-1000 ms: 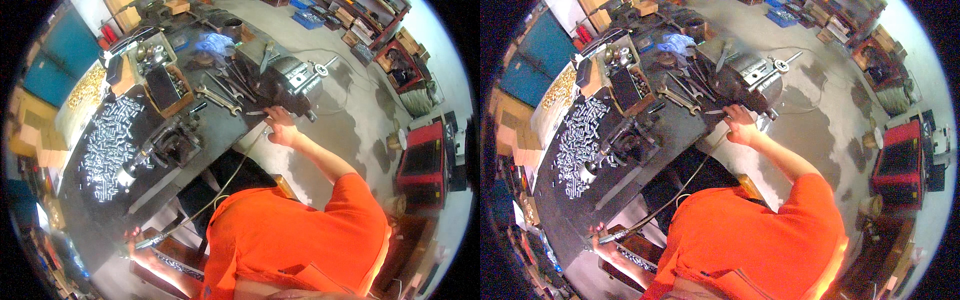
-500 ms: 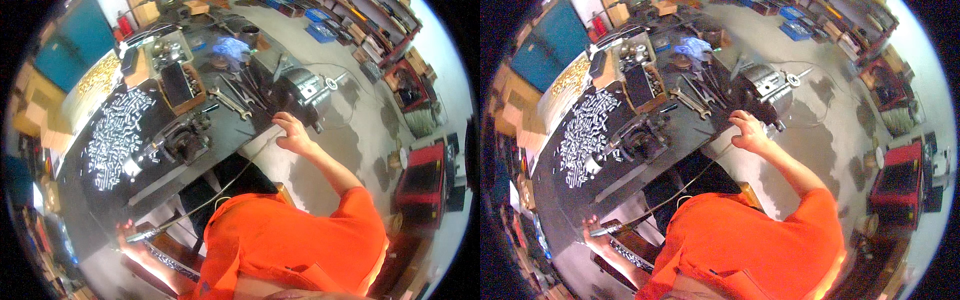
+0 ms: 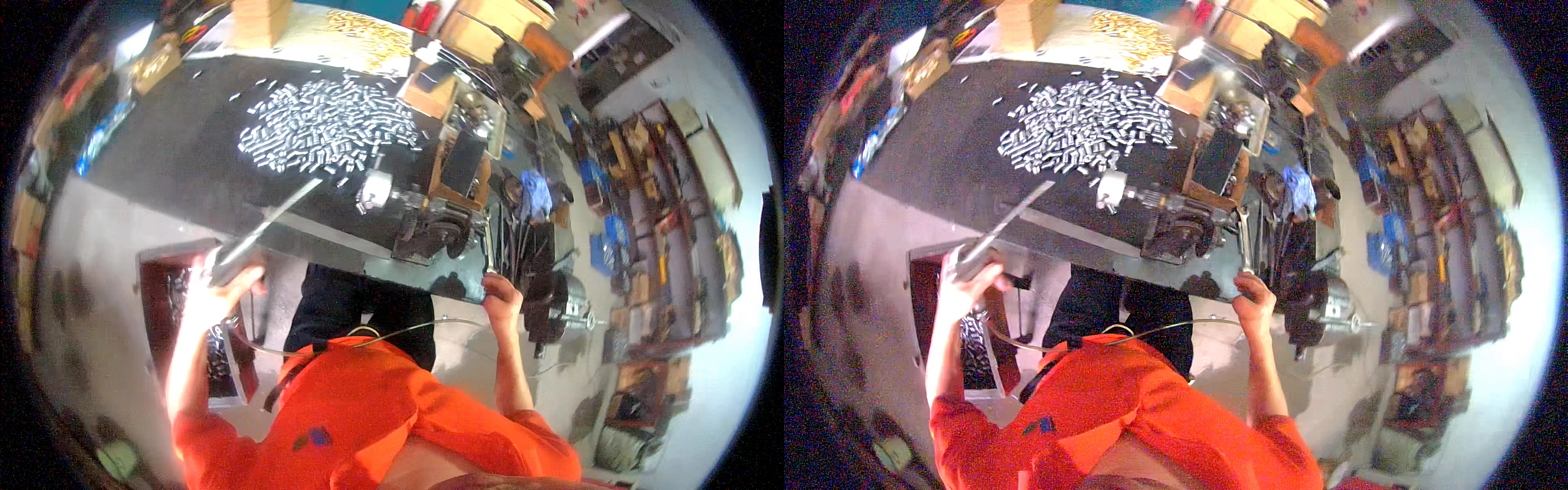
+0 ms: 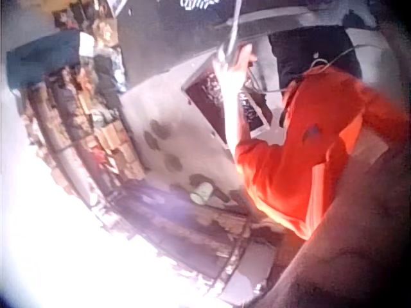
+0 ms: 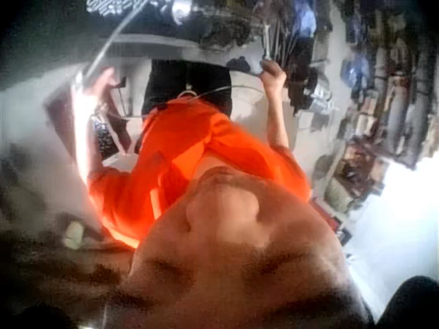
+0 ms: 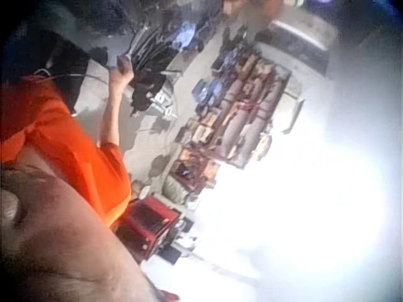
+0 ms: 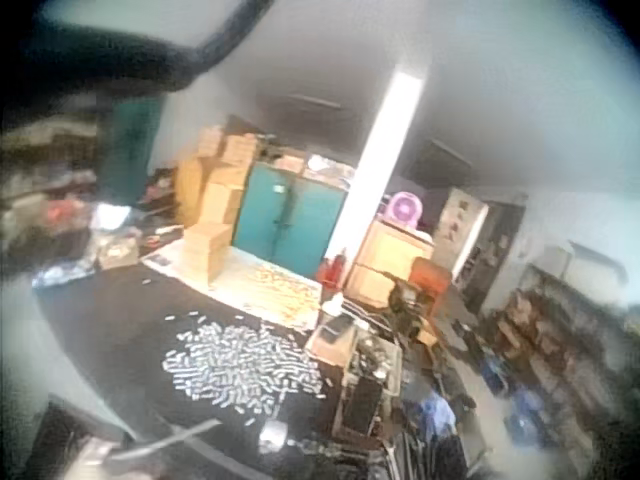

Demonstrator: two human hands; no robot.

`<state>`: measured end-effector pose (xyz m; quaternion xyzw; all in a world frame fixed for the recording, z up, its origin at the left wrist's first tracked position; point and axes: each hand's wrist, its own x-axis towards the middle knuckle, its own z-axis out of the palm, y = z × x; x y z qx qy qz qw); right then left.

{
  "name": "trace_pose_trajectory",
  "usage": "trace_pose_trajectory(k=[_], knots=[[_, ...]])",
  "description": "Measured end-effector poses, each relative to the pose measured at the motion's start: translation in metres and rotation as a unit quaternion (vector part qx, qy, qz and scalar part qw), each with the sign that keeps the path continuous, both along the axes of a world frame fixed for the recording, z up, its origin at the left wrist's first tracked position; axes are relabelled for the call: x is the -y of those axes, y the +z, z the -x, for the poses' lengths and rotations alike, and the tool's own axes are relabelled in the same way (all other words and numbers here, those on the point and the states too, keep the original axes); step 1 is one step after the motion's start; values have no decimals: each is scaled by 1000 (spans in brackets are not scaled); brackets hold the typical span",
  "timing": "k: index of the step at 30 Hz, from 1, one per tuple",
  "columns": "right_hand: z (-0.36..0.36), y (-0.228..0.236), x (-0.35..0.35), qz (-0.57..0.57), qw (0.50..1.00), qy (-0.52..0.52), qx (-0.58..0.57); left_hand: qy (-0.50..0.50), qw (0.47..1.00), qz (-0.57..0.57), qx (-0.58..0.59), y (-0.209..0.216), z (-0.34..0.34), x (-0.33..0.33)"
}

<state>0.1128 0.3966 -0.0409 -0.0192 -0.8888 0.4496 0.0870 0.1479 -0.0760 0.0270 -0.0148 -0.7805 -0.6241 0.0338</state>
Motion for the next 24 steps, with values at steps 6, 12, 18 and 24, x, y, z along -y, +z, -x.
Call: trace_pose_trajectory(k=[6, 12, 18, 24], knots=[[74, -1, 8, 349, 934, -48, 57, -29, 992, -112, 43, -43, 22, -11], [127, -25, 18, 493, 861, -127, 13, -30, 992, -95, 75, -54, 33, -23], [130, -34, 52, 502, 848, -168, 29, 27, 991, -102, 75, -62, 30, -20], [114, -46, 53, 597, 795, -81, 72, -4, 988, -110, 109, -56, 35, -23]])
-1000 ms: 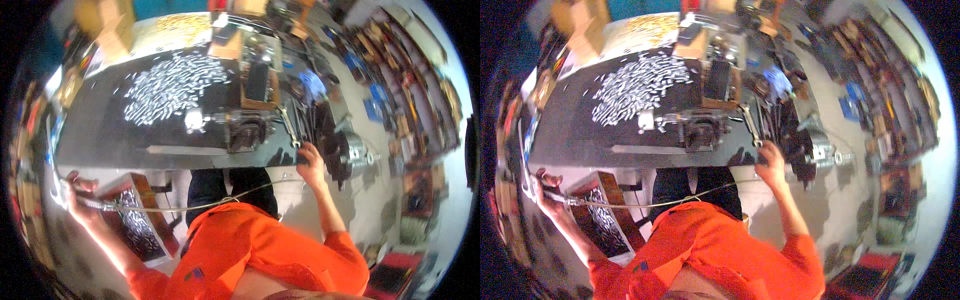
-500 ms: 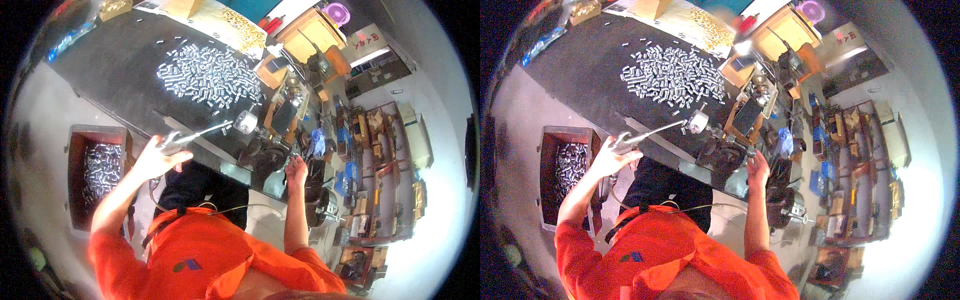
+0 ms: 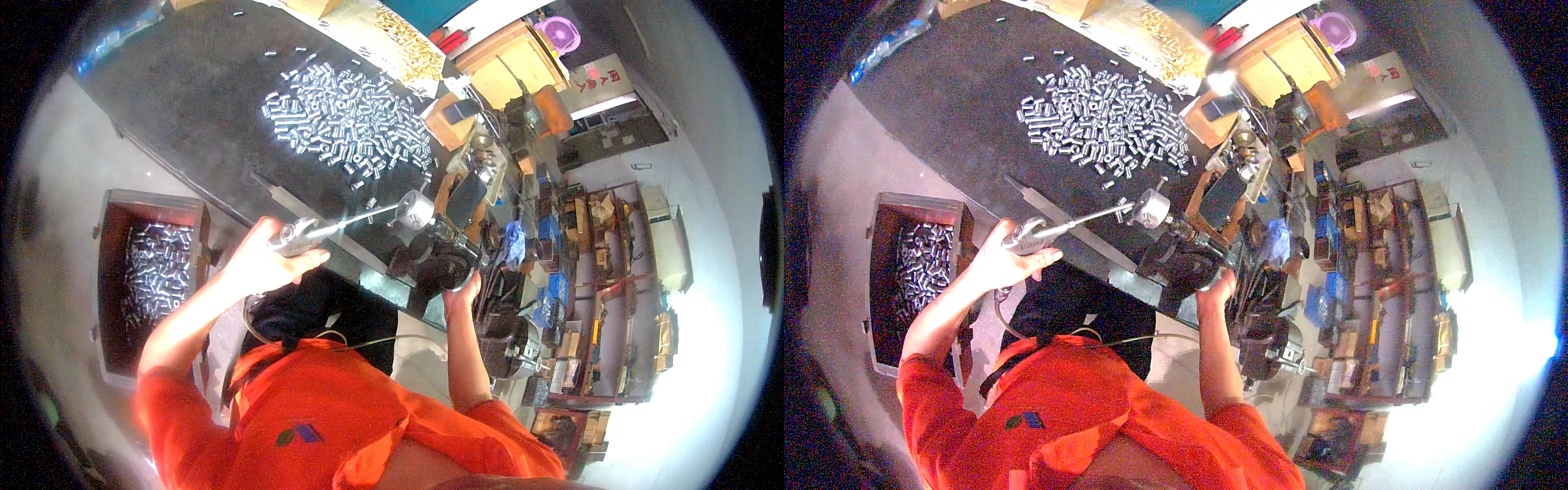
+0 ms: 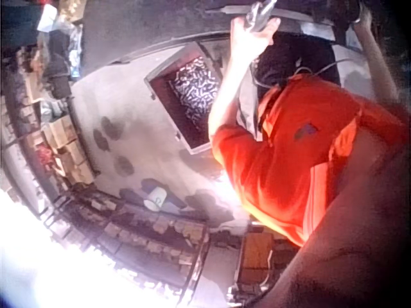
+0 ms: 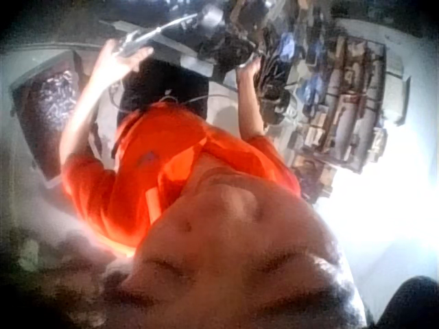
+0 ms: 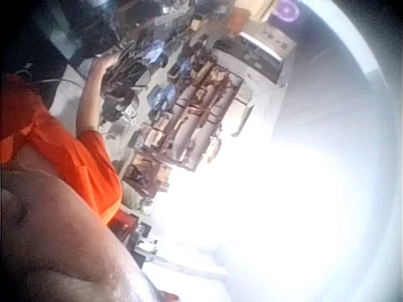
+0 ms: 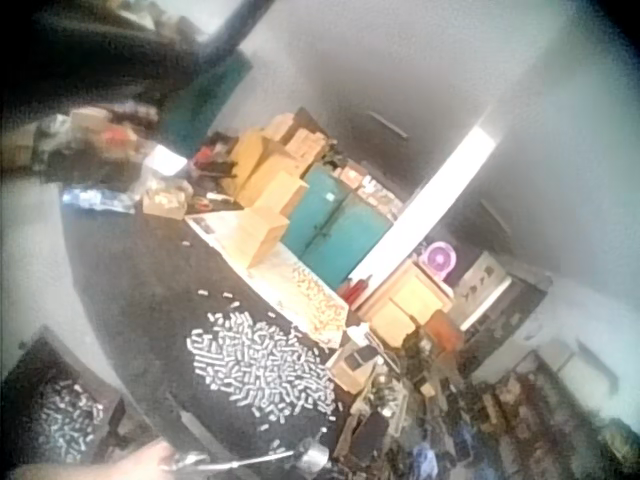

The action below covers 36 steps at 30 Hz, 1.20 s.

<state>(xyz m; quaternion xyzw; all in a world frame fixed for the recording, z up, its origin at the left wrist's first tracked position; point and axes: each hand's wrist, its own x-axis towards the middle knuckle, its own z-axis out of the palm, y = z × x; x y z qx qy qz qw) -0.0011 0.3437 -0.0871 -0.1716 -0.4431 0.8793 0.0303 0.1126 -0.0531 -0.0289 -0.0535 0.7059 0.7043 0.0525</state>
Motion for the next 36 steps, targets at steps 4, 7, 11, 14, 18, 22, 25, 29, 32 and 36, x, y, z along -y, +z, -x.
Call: trace_pose_trajectory(k=[4, 7, 11, 14, 18, 22, 25, 29, 32, 36], knots=[[18, 15, 13, -66, 998, 3, -13, -18, 999, 7, -26, 11, -1, 2], [64, -6, -57, -185, 982, -43, -17, -58, 998, 13, -3, 12, 9, -2], [46, 82, 9, -232, 957, -157, -76, -30, 999, 24, -4, 5, 5, -3], [2, 112, 12, -162, 969, -123, -142, -22, 1000, 13, -12, 4, 6, -2], [-52, 84, -3, -164, 976, -86, -115, -30, 999, 21, 1, 9, 6, 1], [-42, 26, -3, -155, 977, -141, 26, 4, 1000, -9, -6, 2, 4, -3], [0, 20, 25, -44, 990, -133, 35, 6, 1000, 2, -15, -1, 5, -4], [64, 7, -54, -207, 969, -115, -71, -32, 999, -1, -12, 6, 9, -3], [40, 80, 4, -276, 945, -134, -113, -28, 1000, 11, -6, 2, 1, 0], [-28, 103, 8, -182, 958, -119, -189, -33, 999, 21, -23, 11, 0, -3]])
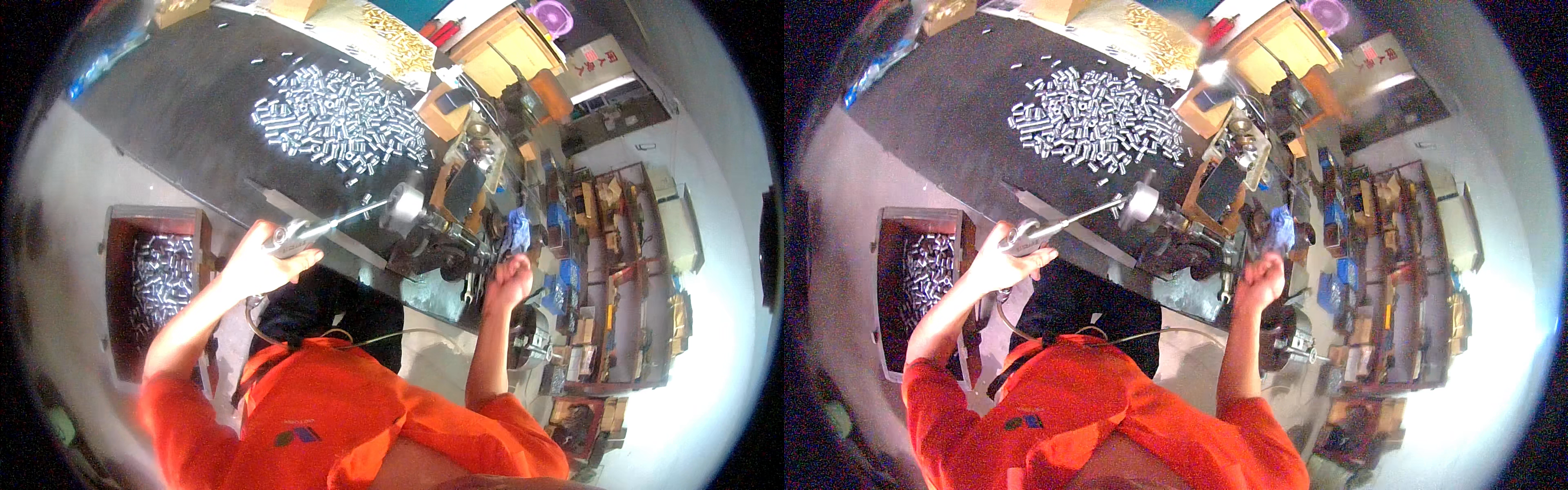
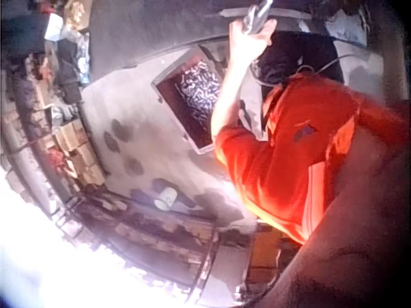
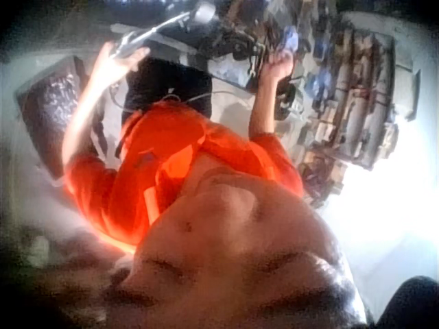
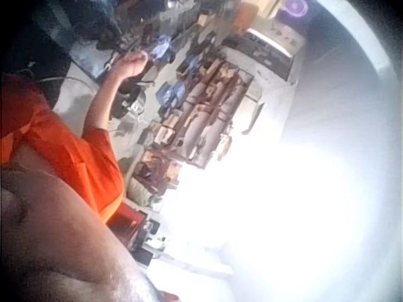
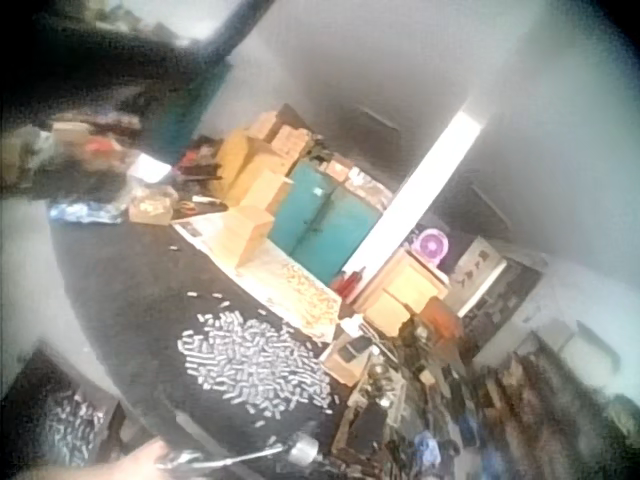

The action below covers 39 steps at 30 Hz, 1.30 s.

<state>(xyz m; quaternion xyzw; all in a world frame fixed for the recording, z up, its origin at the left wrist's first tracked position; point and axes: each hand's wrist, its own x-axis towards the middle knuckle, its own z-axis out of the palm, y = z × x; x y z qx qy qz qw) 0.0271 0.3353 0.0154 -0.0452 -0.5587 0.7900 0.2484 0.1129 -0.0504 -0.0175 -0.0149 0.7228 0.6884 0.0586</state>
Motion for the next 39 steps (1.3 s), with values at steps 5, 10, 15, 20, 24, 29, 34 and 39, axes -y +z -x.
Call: trace_pose_trajectory(k=[5, 10, 15, 20, 24, 29, 34, 39], knots=[[-53, -56, -31, -265, 957, -58, 105, -1, 1000, 0, -15, -2, 1, -6], [-75, -1, 36, -385, 912, 141, 30, 182, 980, -55, -52, 17, -27, -4], [-99, -24, 133, -235, 855, 453, -95, 201, 933, -285, -91, 37, -31, -74], [-115, -27, 150, -329, 833, 441, -56, 172, 968, -180, -19, 18, -60, -121], [-127, -31, 119, -473, 772, 416, 88, -17, 999, -46, -22, -8, -78, -107], [-132, -52, 86, -441, 733, 494, 155, -131, 988, 79, 29, -53, -73, -83], [-136, -52, 33, -484, 727, 423, 240, -67, 976, -149, 143, -62, -53, -66], [-144, -64, 16, -471, 722, 430, 270, 17, 924, -283, 259, -95, -41, -63]])
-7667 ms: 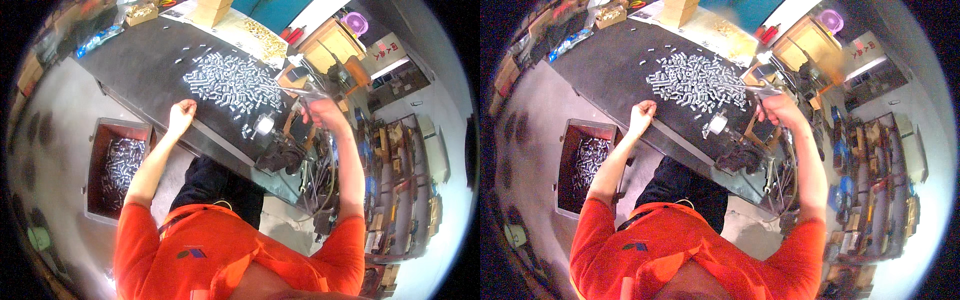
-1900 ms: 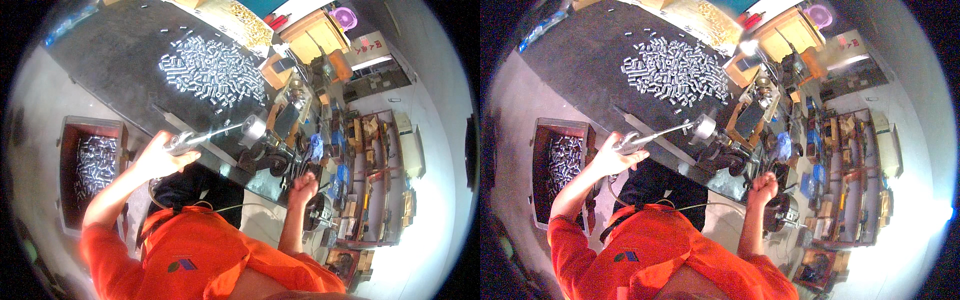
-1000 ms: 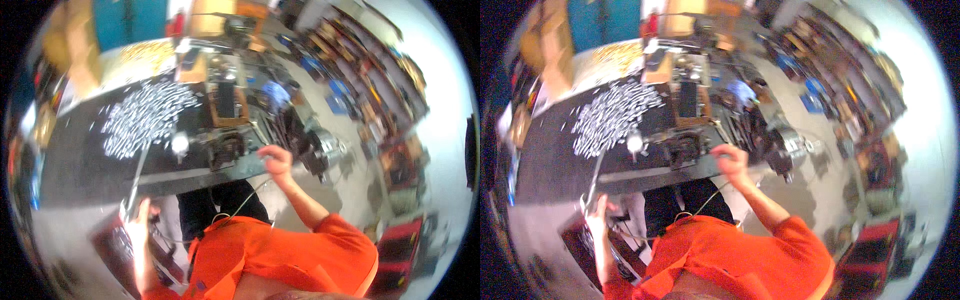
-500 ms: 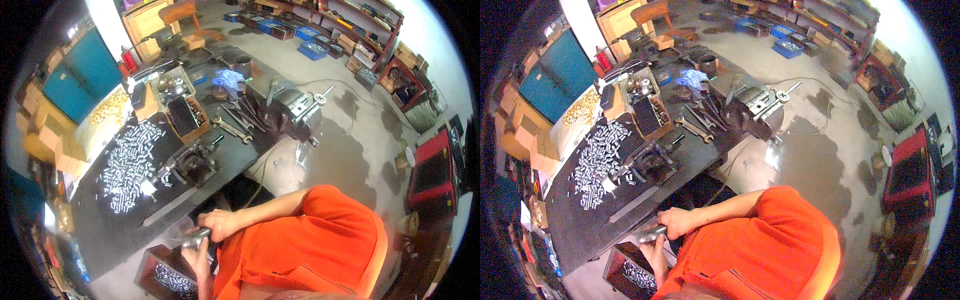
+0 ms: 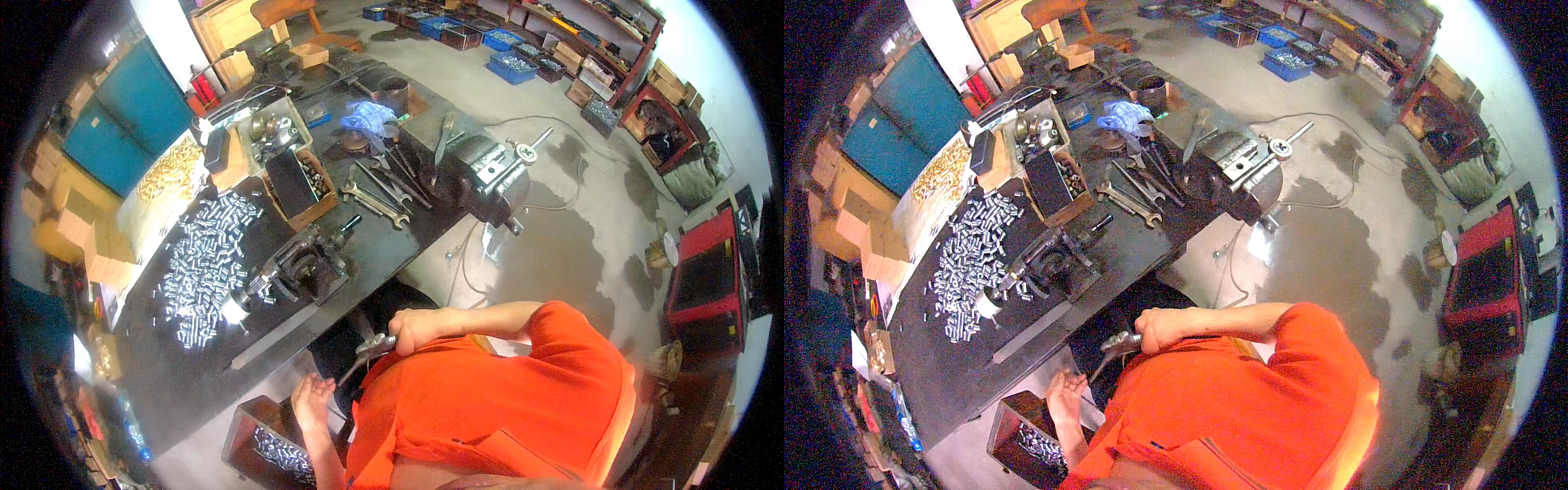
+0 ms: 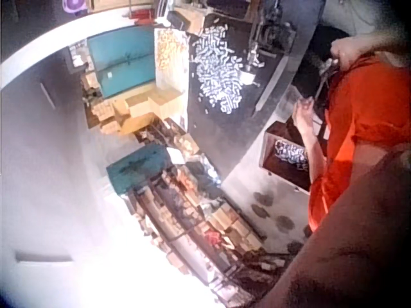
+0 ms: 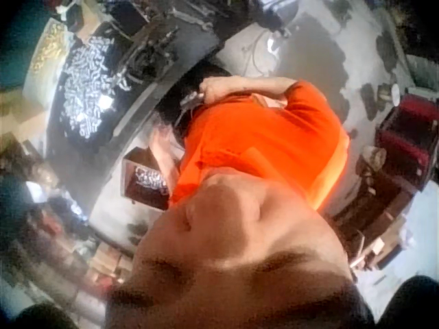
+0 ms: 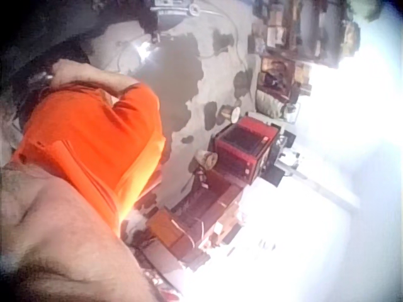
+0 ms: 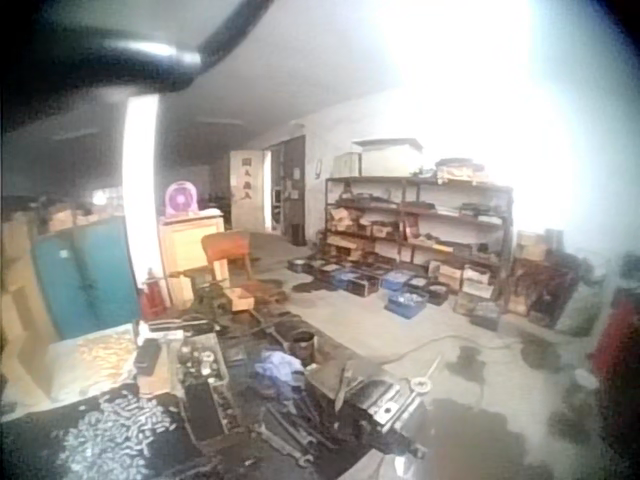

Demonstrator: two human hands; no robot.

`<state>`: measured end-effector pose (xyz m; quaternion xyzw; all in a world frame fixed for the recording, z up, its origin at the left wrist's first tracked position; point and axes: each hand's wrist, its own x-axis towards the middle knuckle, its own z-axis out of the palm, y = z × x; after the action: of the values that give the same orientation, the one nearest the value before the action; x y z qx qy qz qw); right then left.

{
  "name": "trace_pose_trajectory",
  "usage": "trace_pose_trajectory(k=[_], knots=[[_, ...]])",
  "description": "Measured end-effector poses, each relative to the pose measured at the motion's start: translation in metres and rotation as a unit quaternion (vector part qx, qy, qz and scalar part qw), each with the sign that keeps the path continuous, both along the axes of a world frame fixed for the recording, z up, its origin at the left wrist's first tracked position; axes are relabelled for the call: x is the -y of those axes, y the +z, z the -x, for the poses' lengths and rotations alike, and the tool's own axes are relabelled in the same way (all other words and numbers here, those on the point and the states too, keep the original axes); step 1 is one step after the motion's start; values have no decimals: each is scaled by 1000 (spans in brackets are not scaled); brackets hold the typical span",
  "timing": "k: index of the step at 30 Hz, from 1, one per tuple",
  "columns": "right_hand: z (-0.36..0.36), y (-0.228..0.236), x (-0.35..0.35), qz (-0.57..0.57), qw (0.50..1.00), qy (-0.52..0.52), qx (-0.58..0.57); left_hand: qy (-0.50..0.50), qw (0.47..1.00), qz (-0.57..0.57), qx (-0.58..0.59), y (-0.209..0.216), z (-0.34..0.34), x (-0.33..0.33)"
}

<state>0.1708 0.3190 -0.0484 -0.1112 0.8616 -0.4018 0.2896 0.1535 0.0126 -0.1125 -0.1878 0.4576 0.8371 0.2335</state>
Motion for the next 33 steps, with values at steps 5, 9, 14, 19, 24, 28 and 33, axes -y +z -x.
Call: trace_pose_trajectory(k=[5, 9, 14, 19, 24, 28, 33], knots=[[0, -4, -15, 1, 999, -29, 40, 12, 990, 138, -17, -21, 6, 10], [0, -8, -18, 12, 998, -33, 51, -20, 976, 216, -35, -24, -3, 11], [11, -27, -5, 11, 992, 88, 89, -136, 953, 257, -87, -51, -2, 31], [22, -28, 38, -4, 989, 67, 132, -95, 937, 289, -173, -24, 20, 32], [32, -45, 17, 62, 997, 45, 3, -156, 939, 275, -137, -27, 11, 25], [44, -26, -85, 393, 848, -336, -114, -235, 870, 386, -196, -45, -5, 23], [62, 52, -135, 492, 704, -496, -124, -279, 848, 387, -233, -61, 3, 18]])
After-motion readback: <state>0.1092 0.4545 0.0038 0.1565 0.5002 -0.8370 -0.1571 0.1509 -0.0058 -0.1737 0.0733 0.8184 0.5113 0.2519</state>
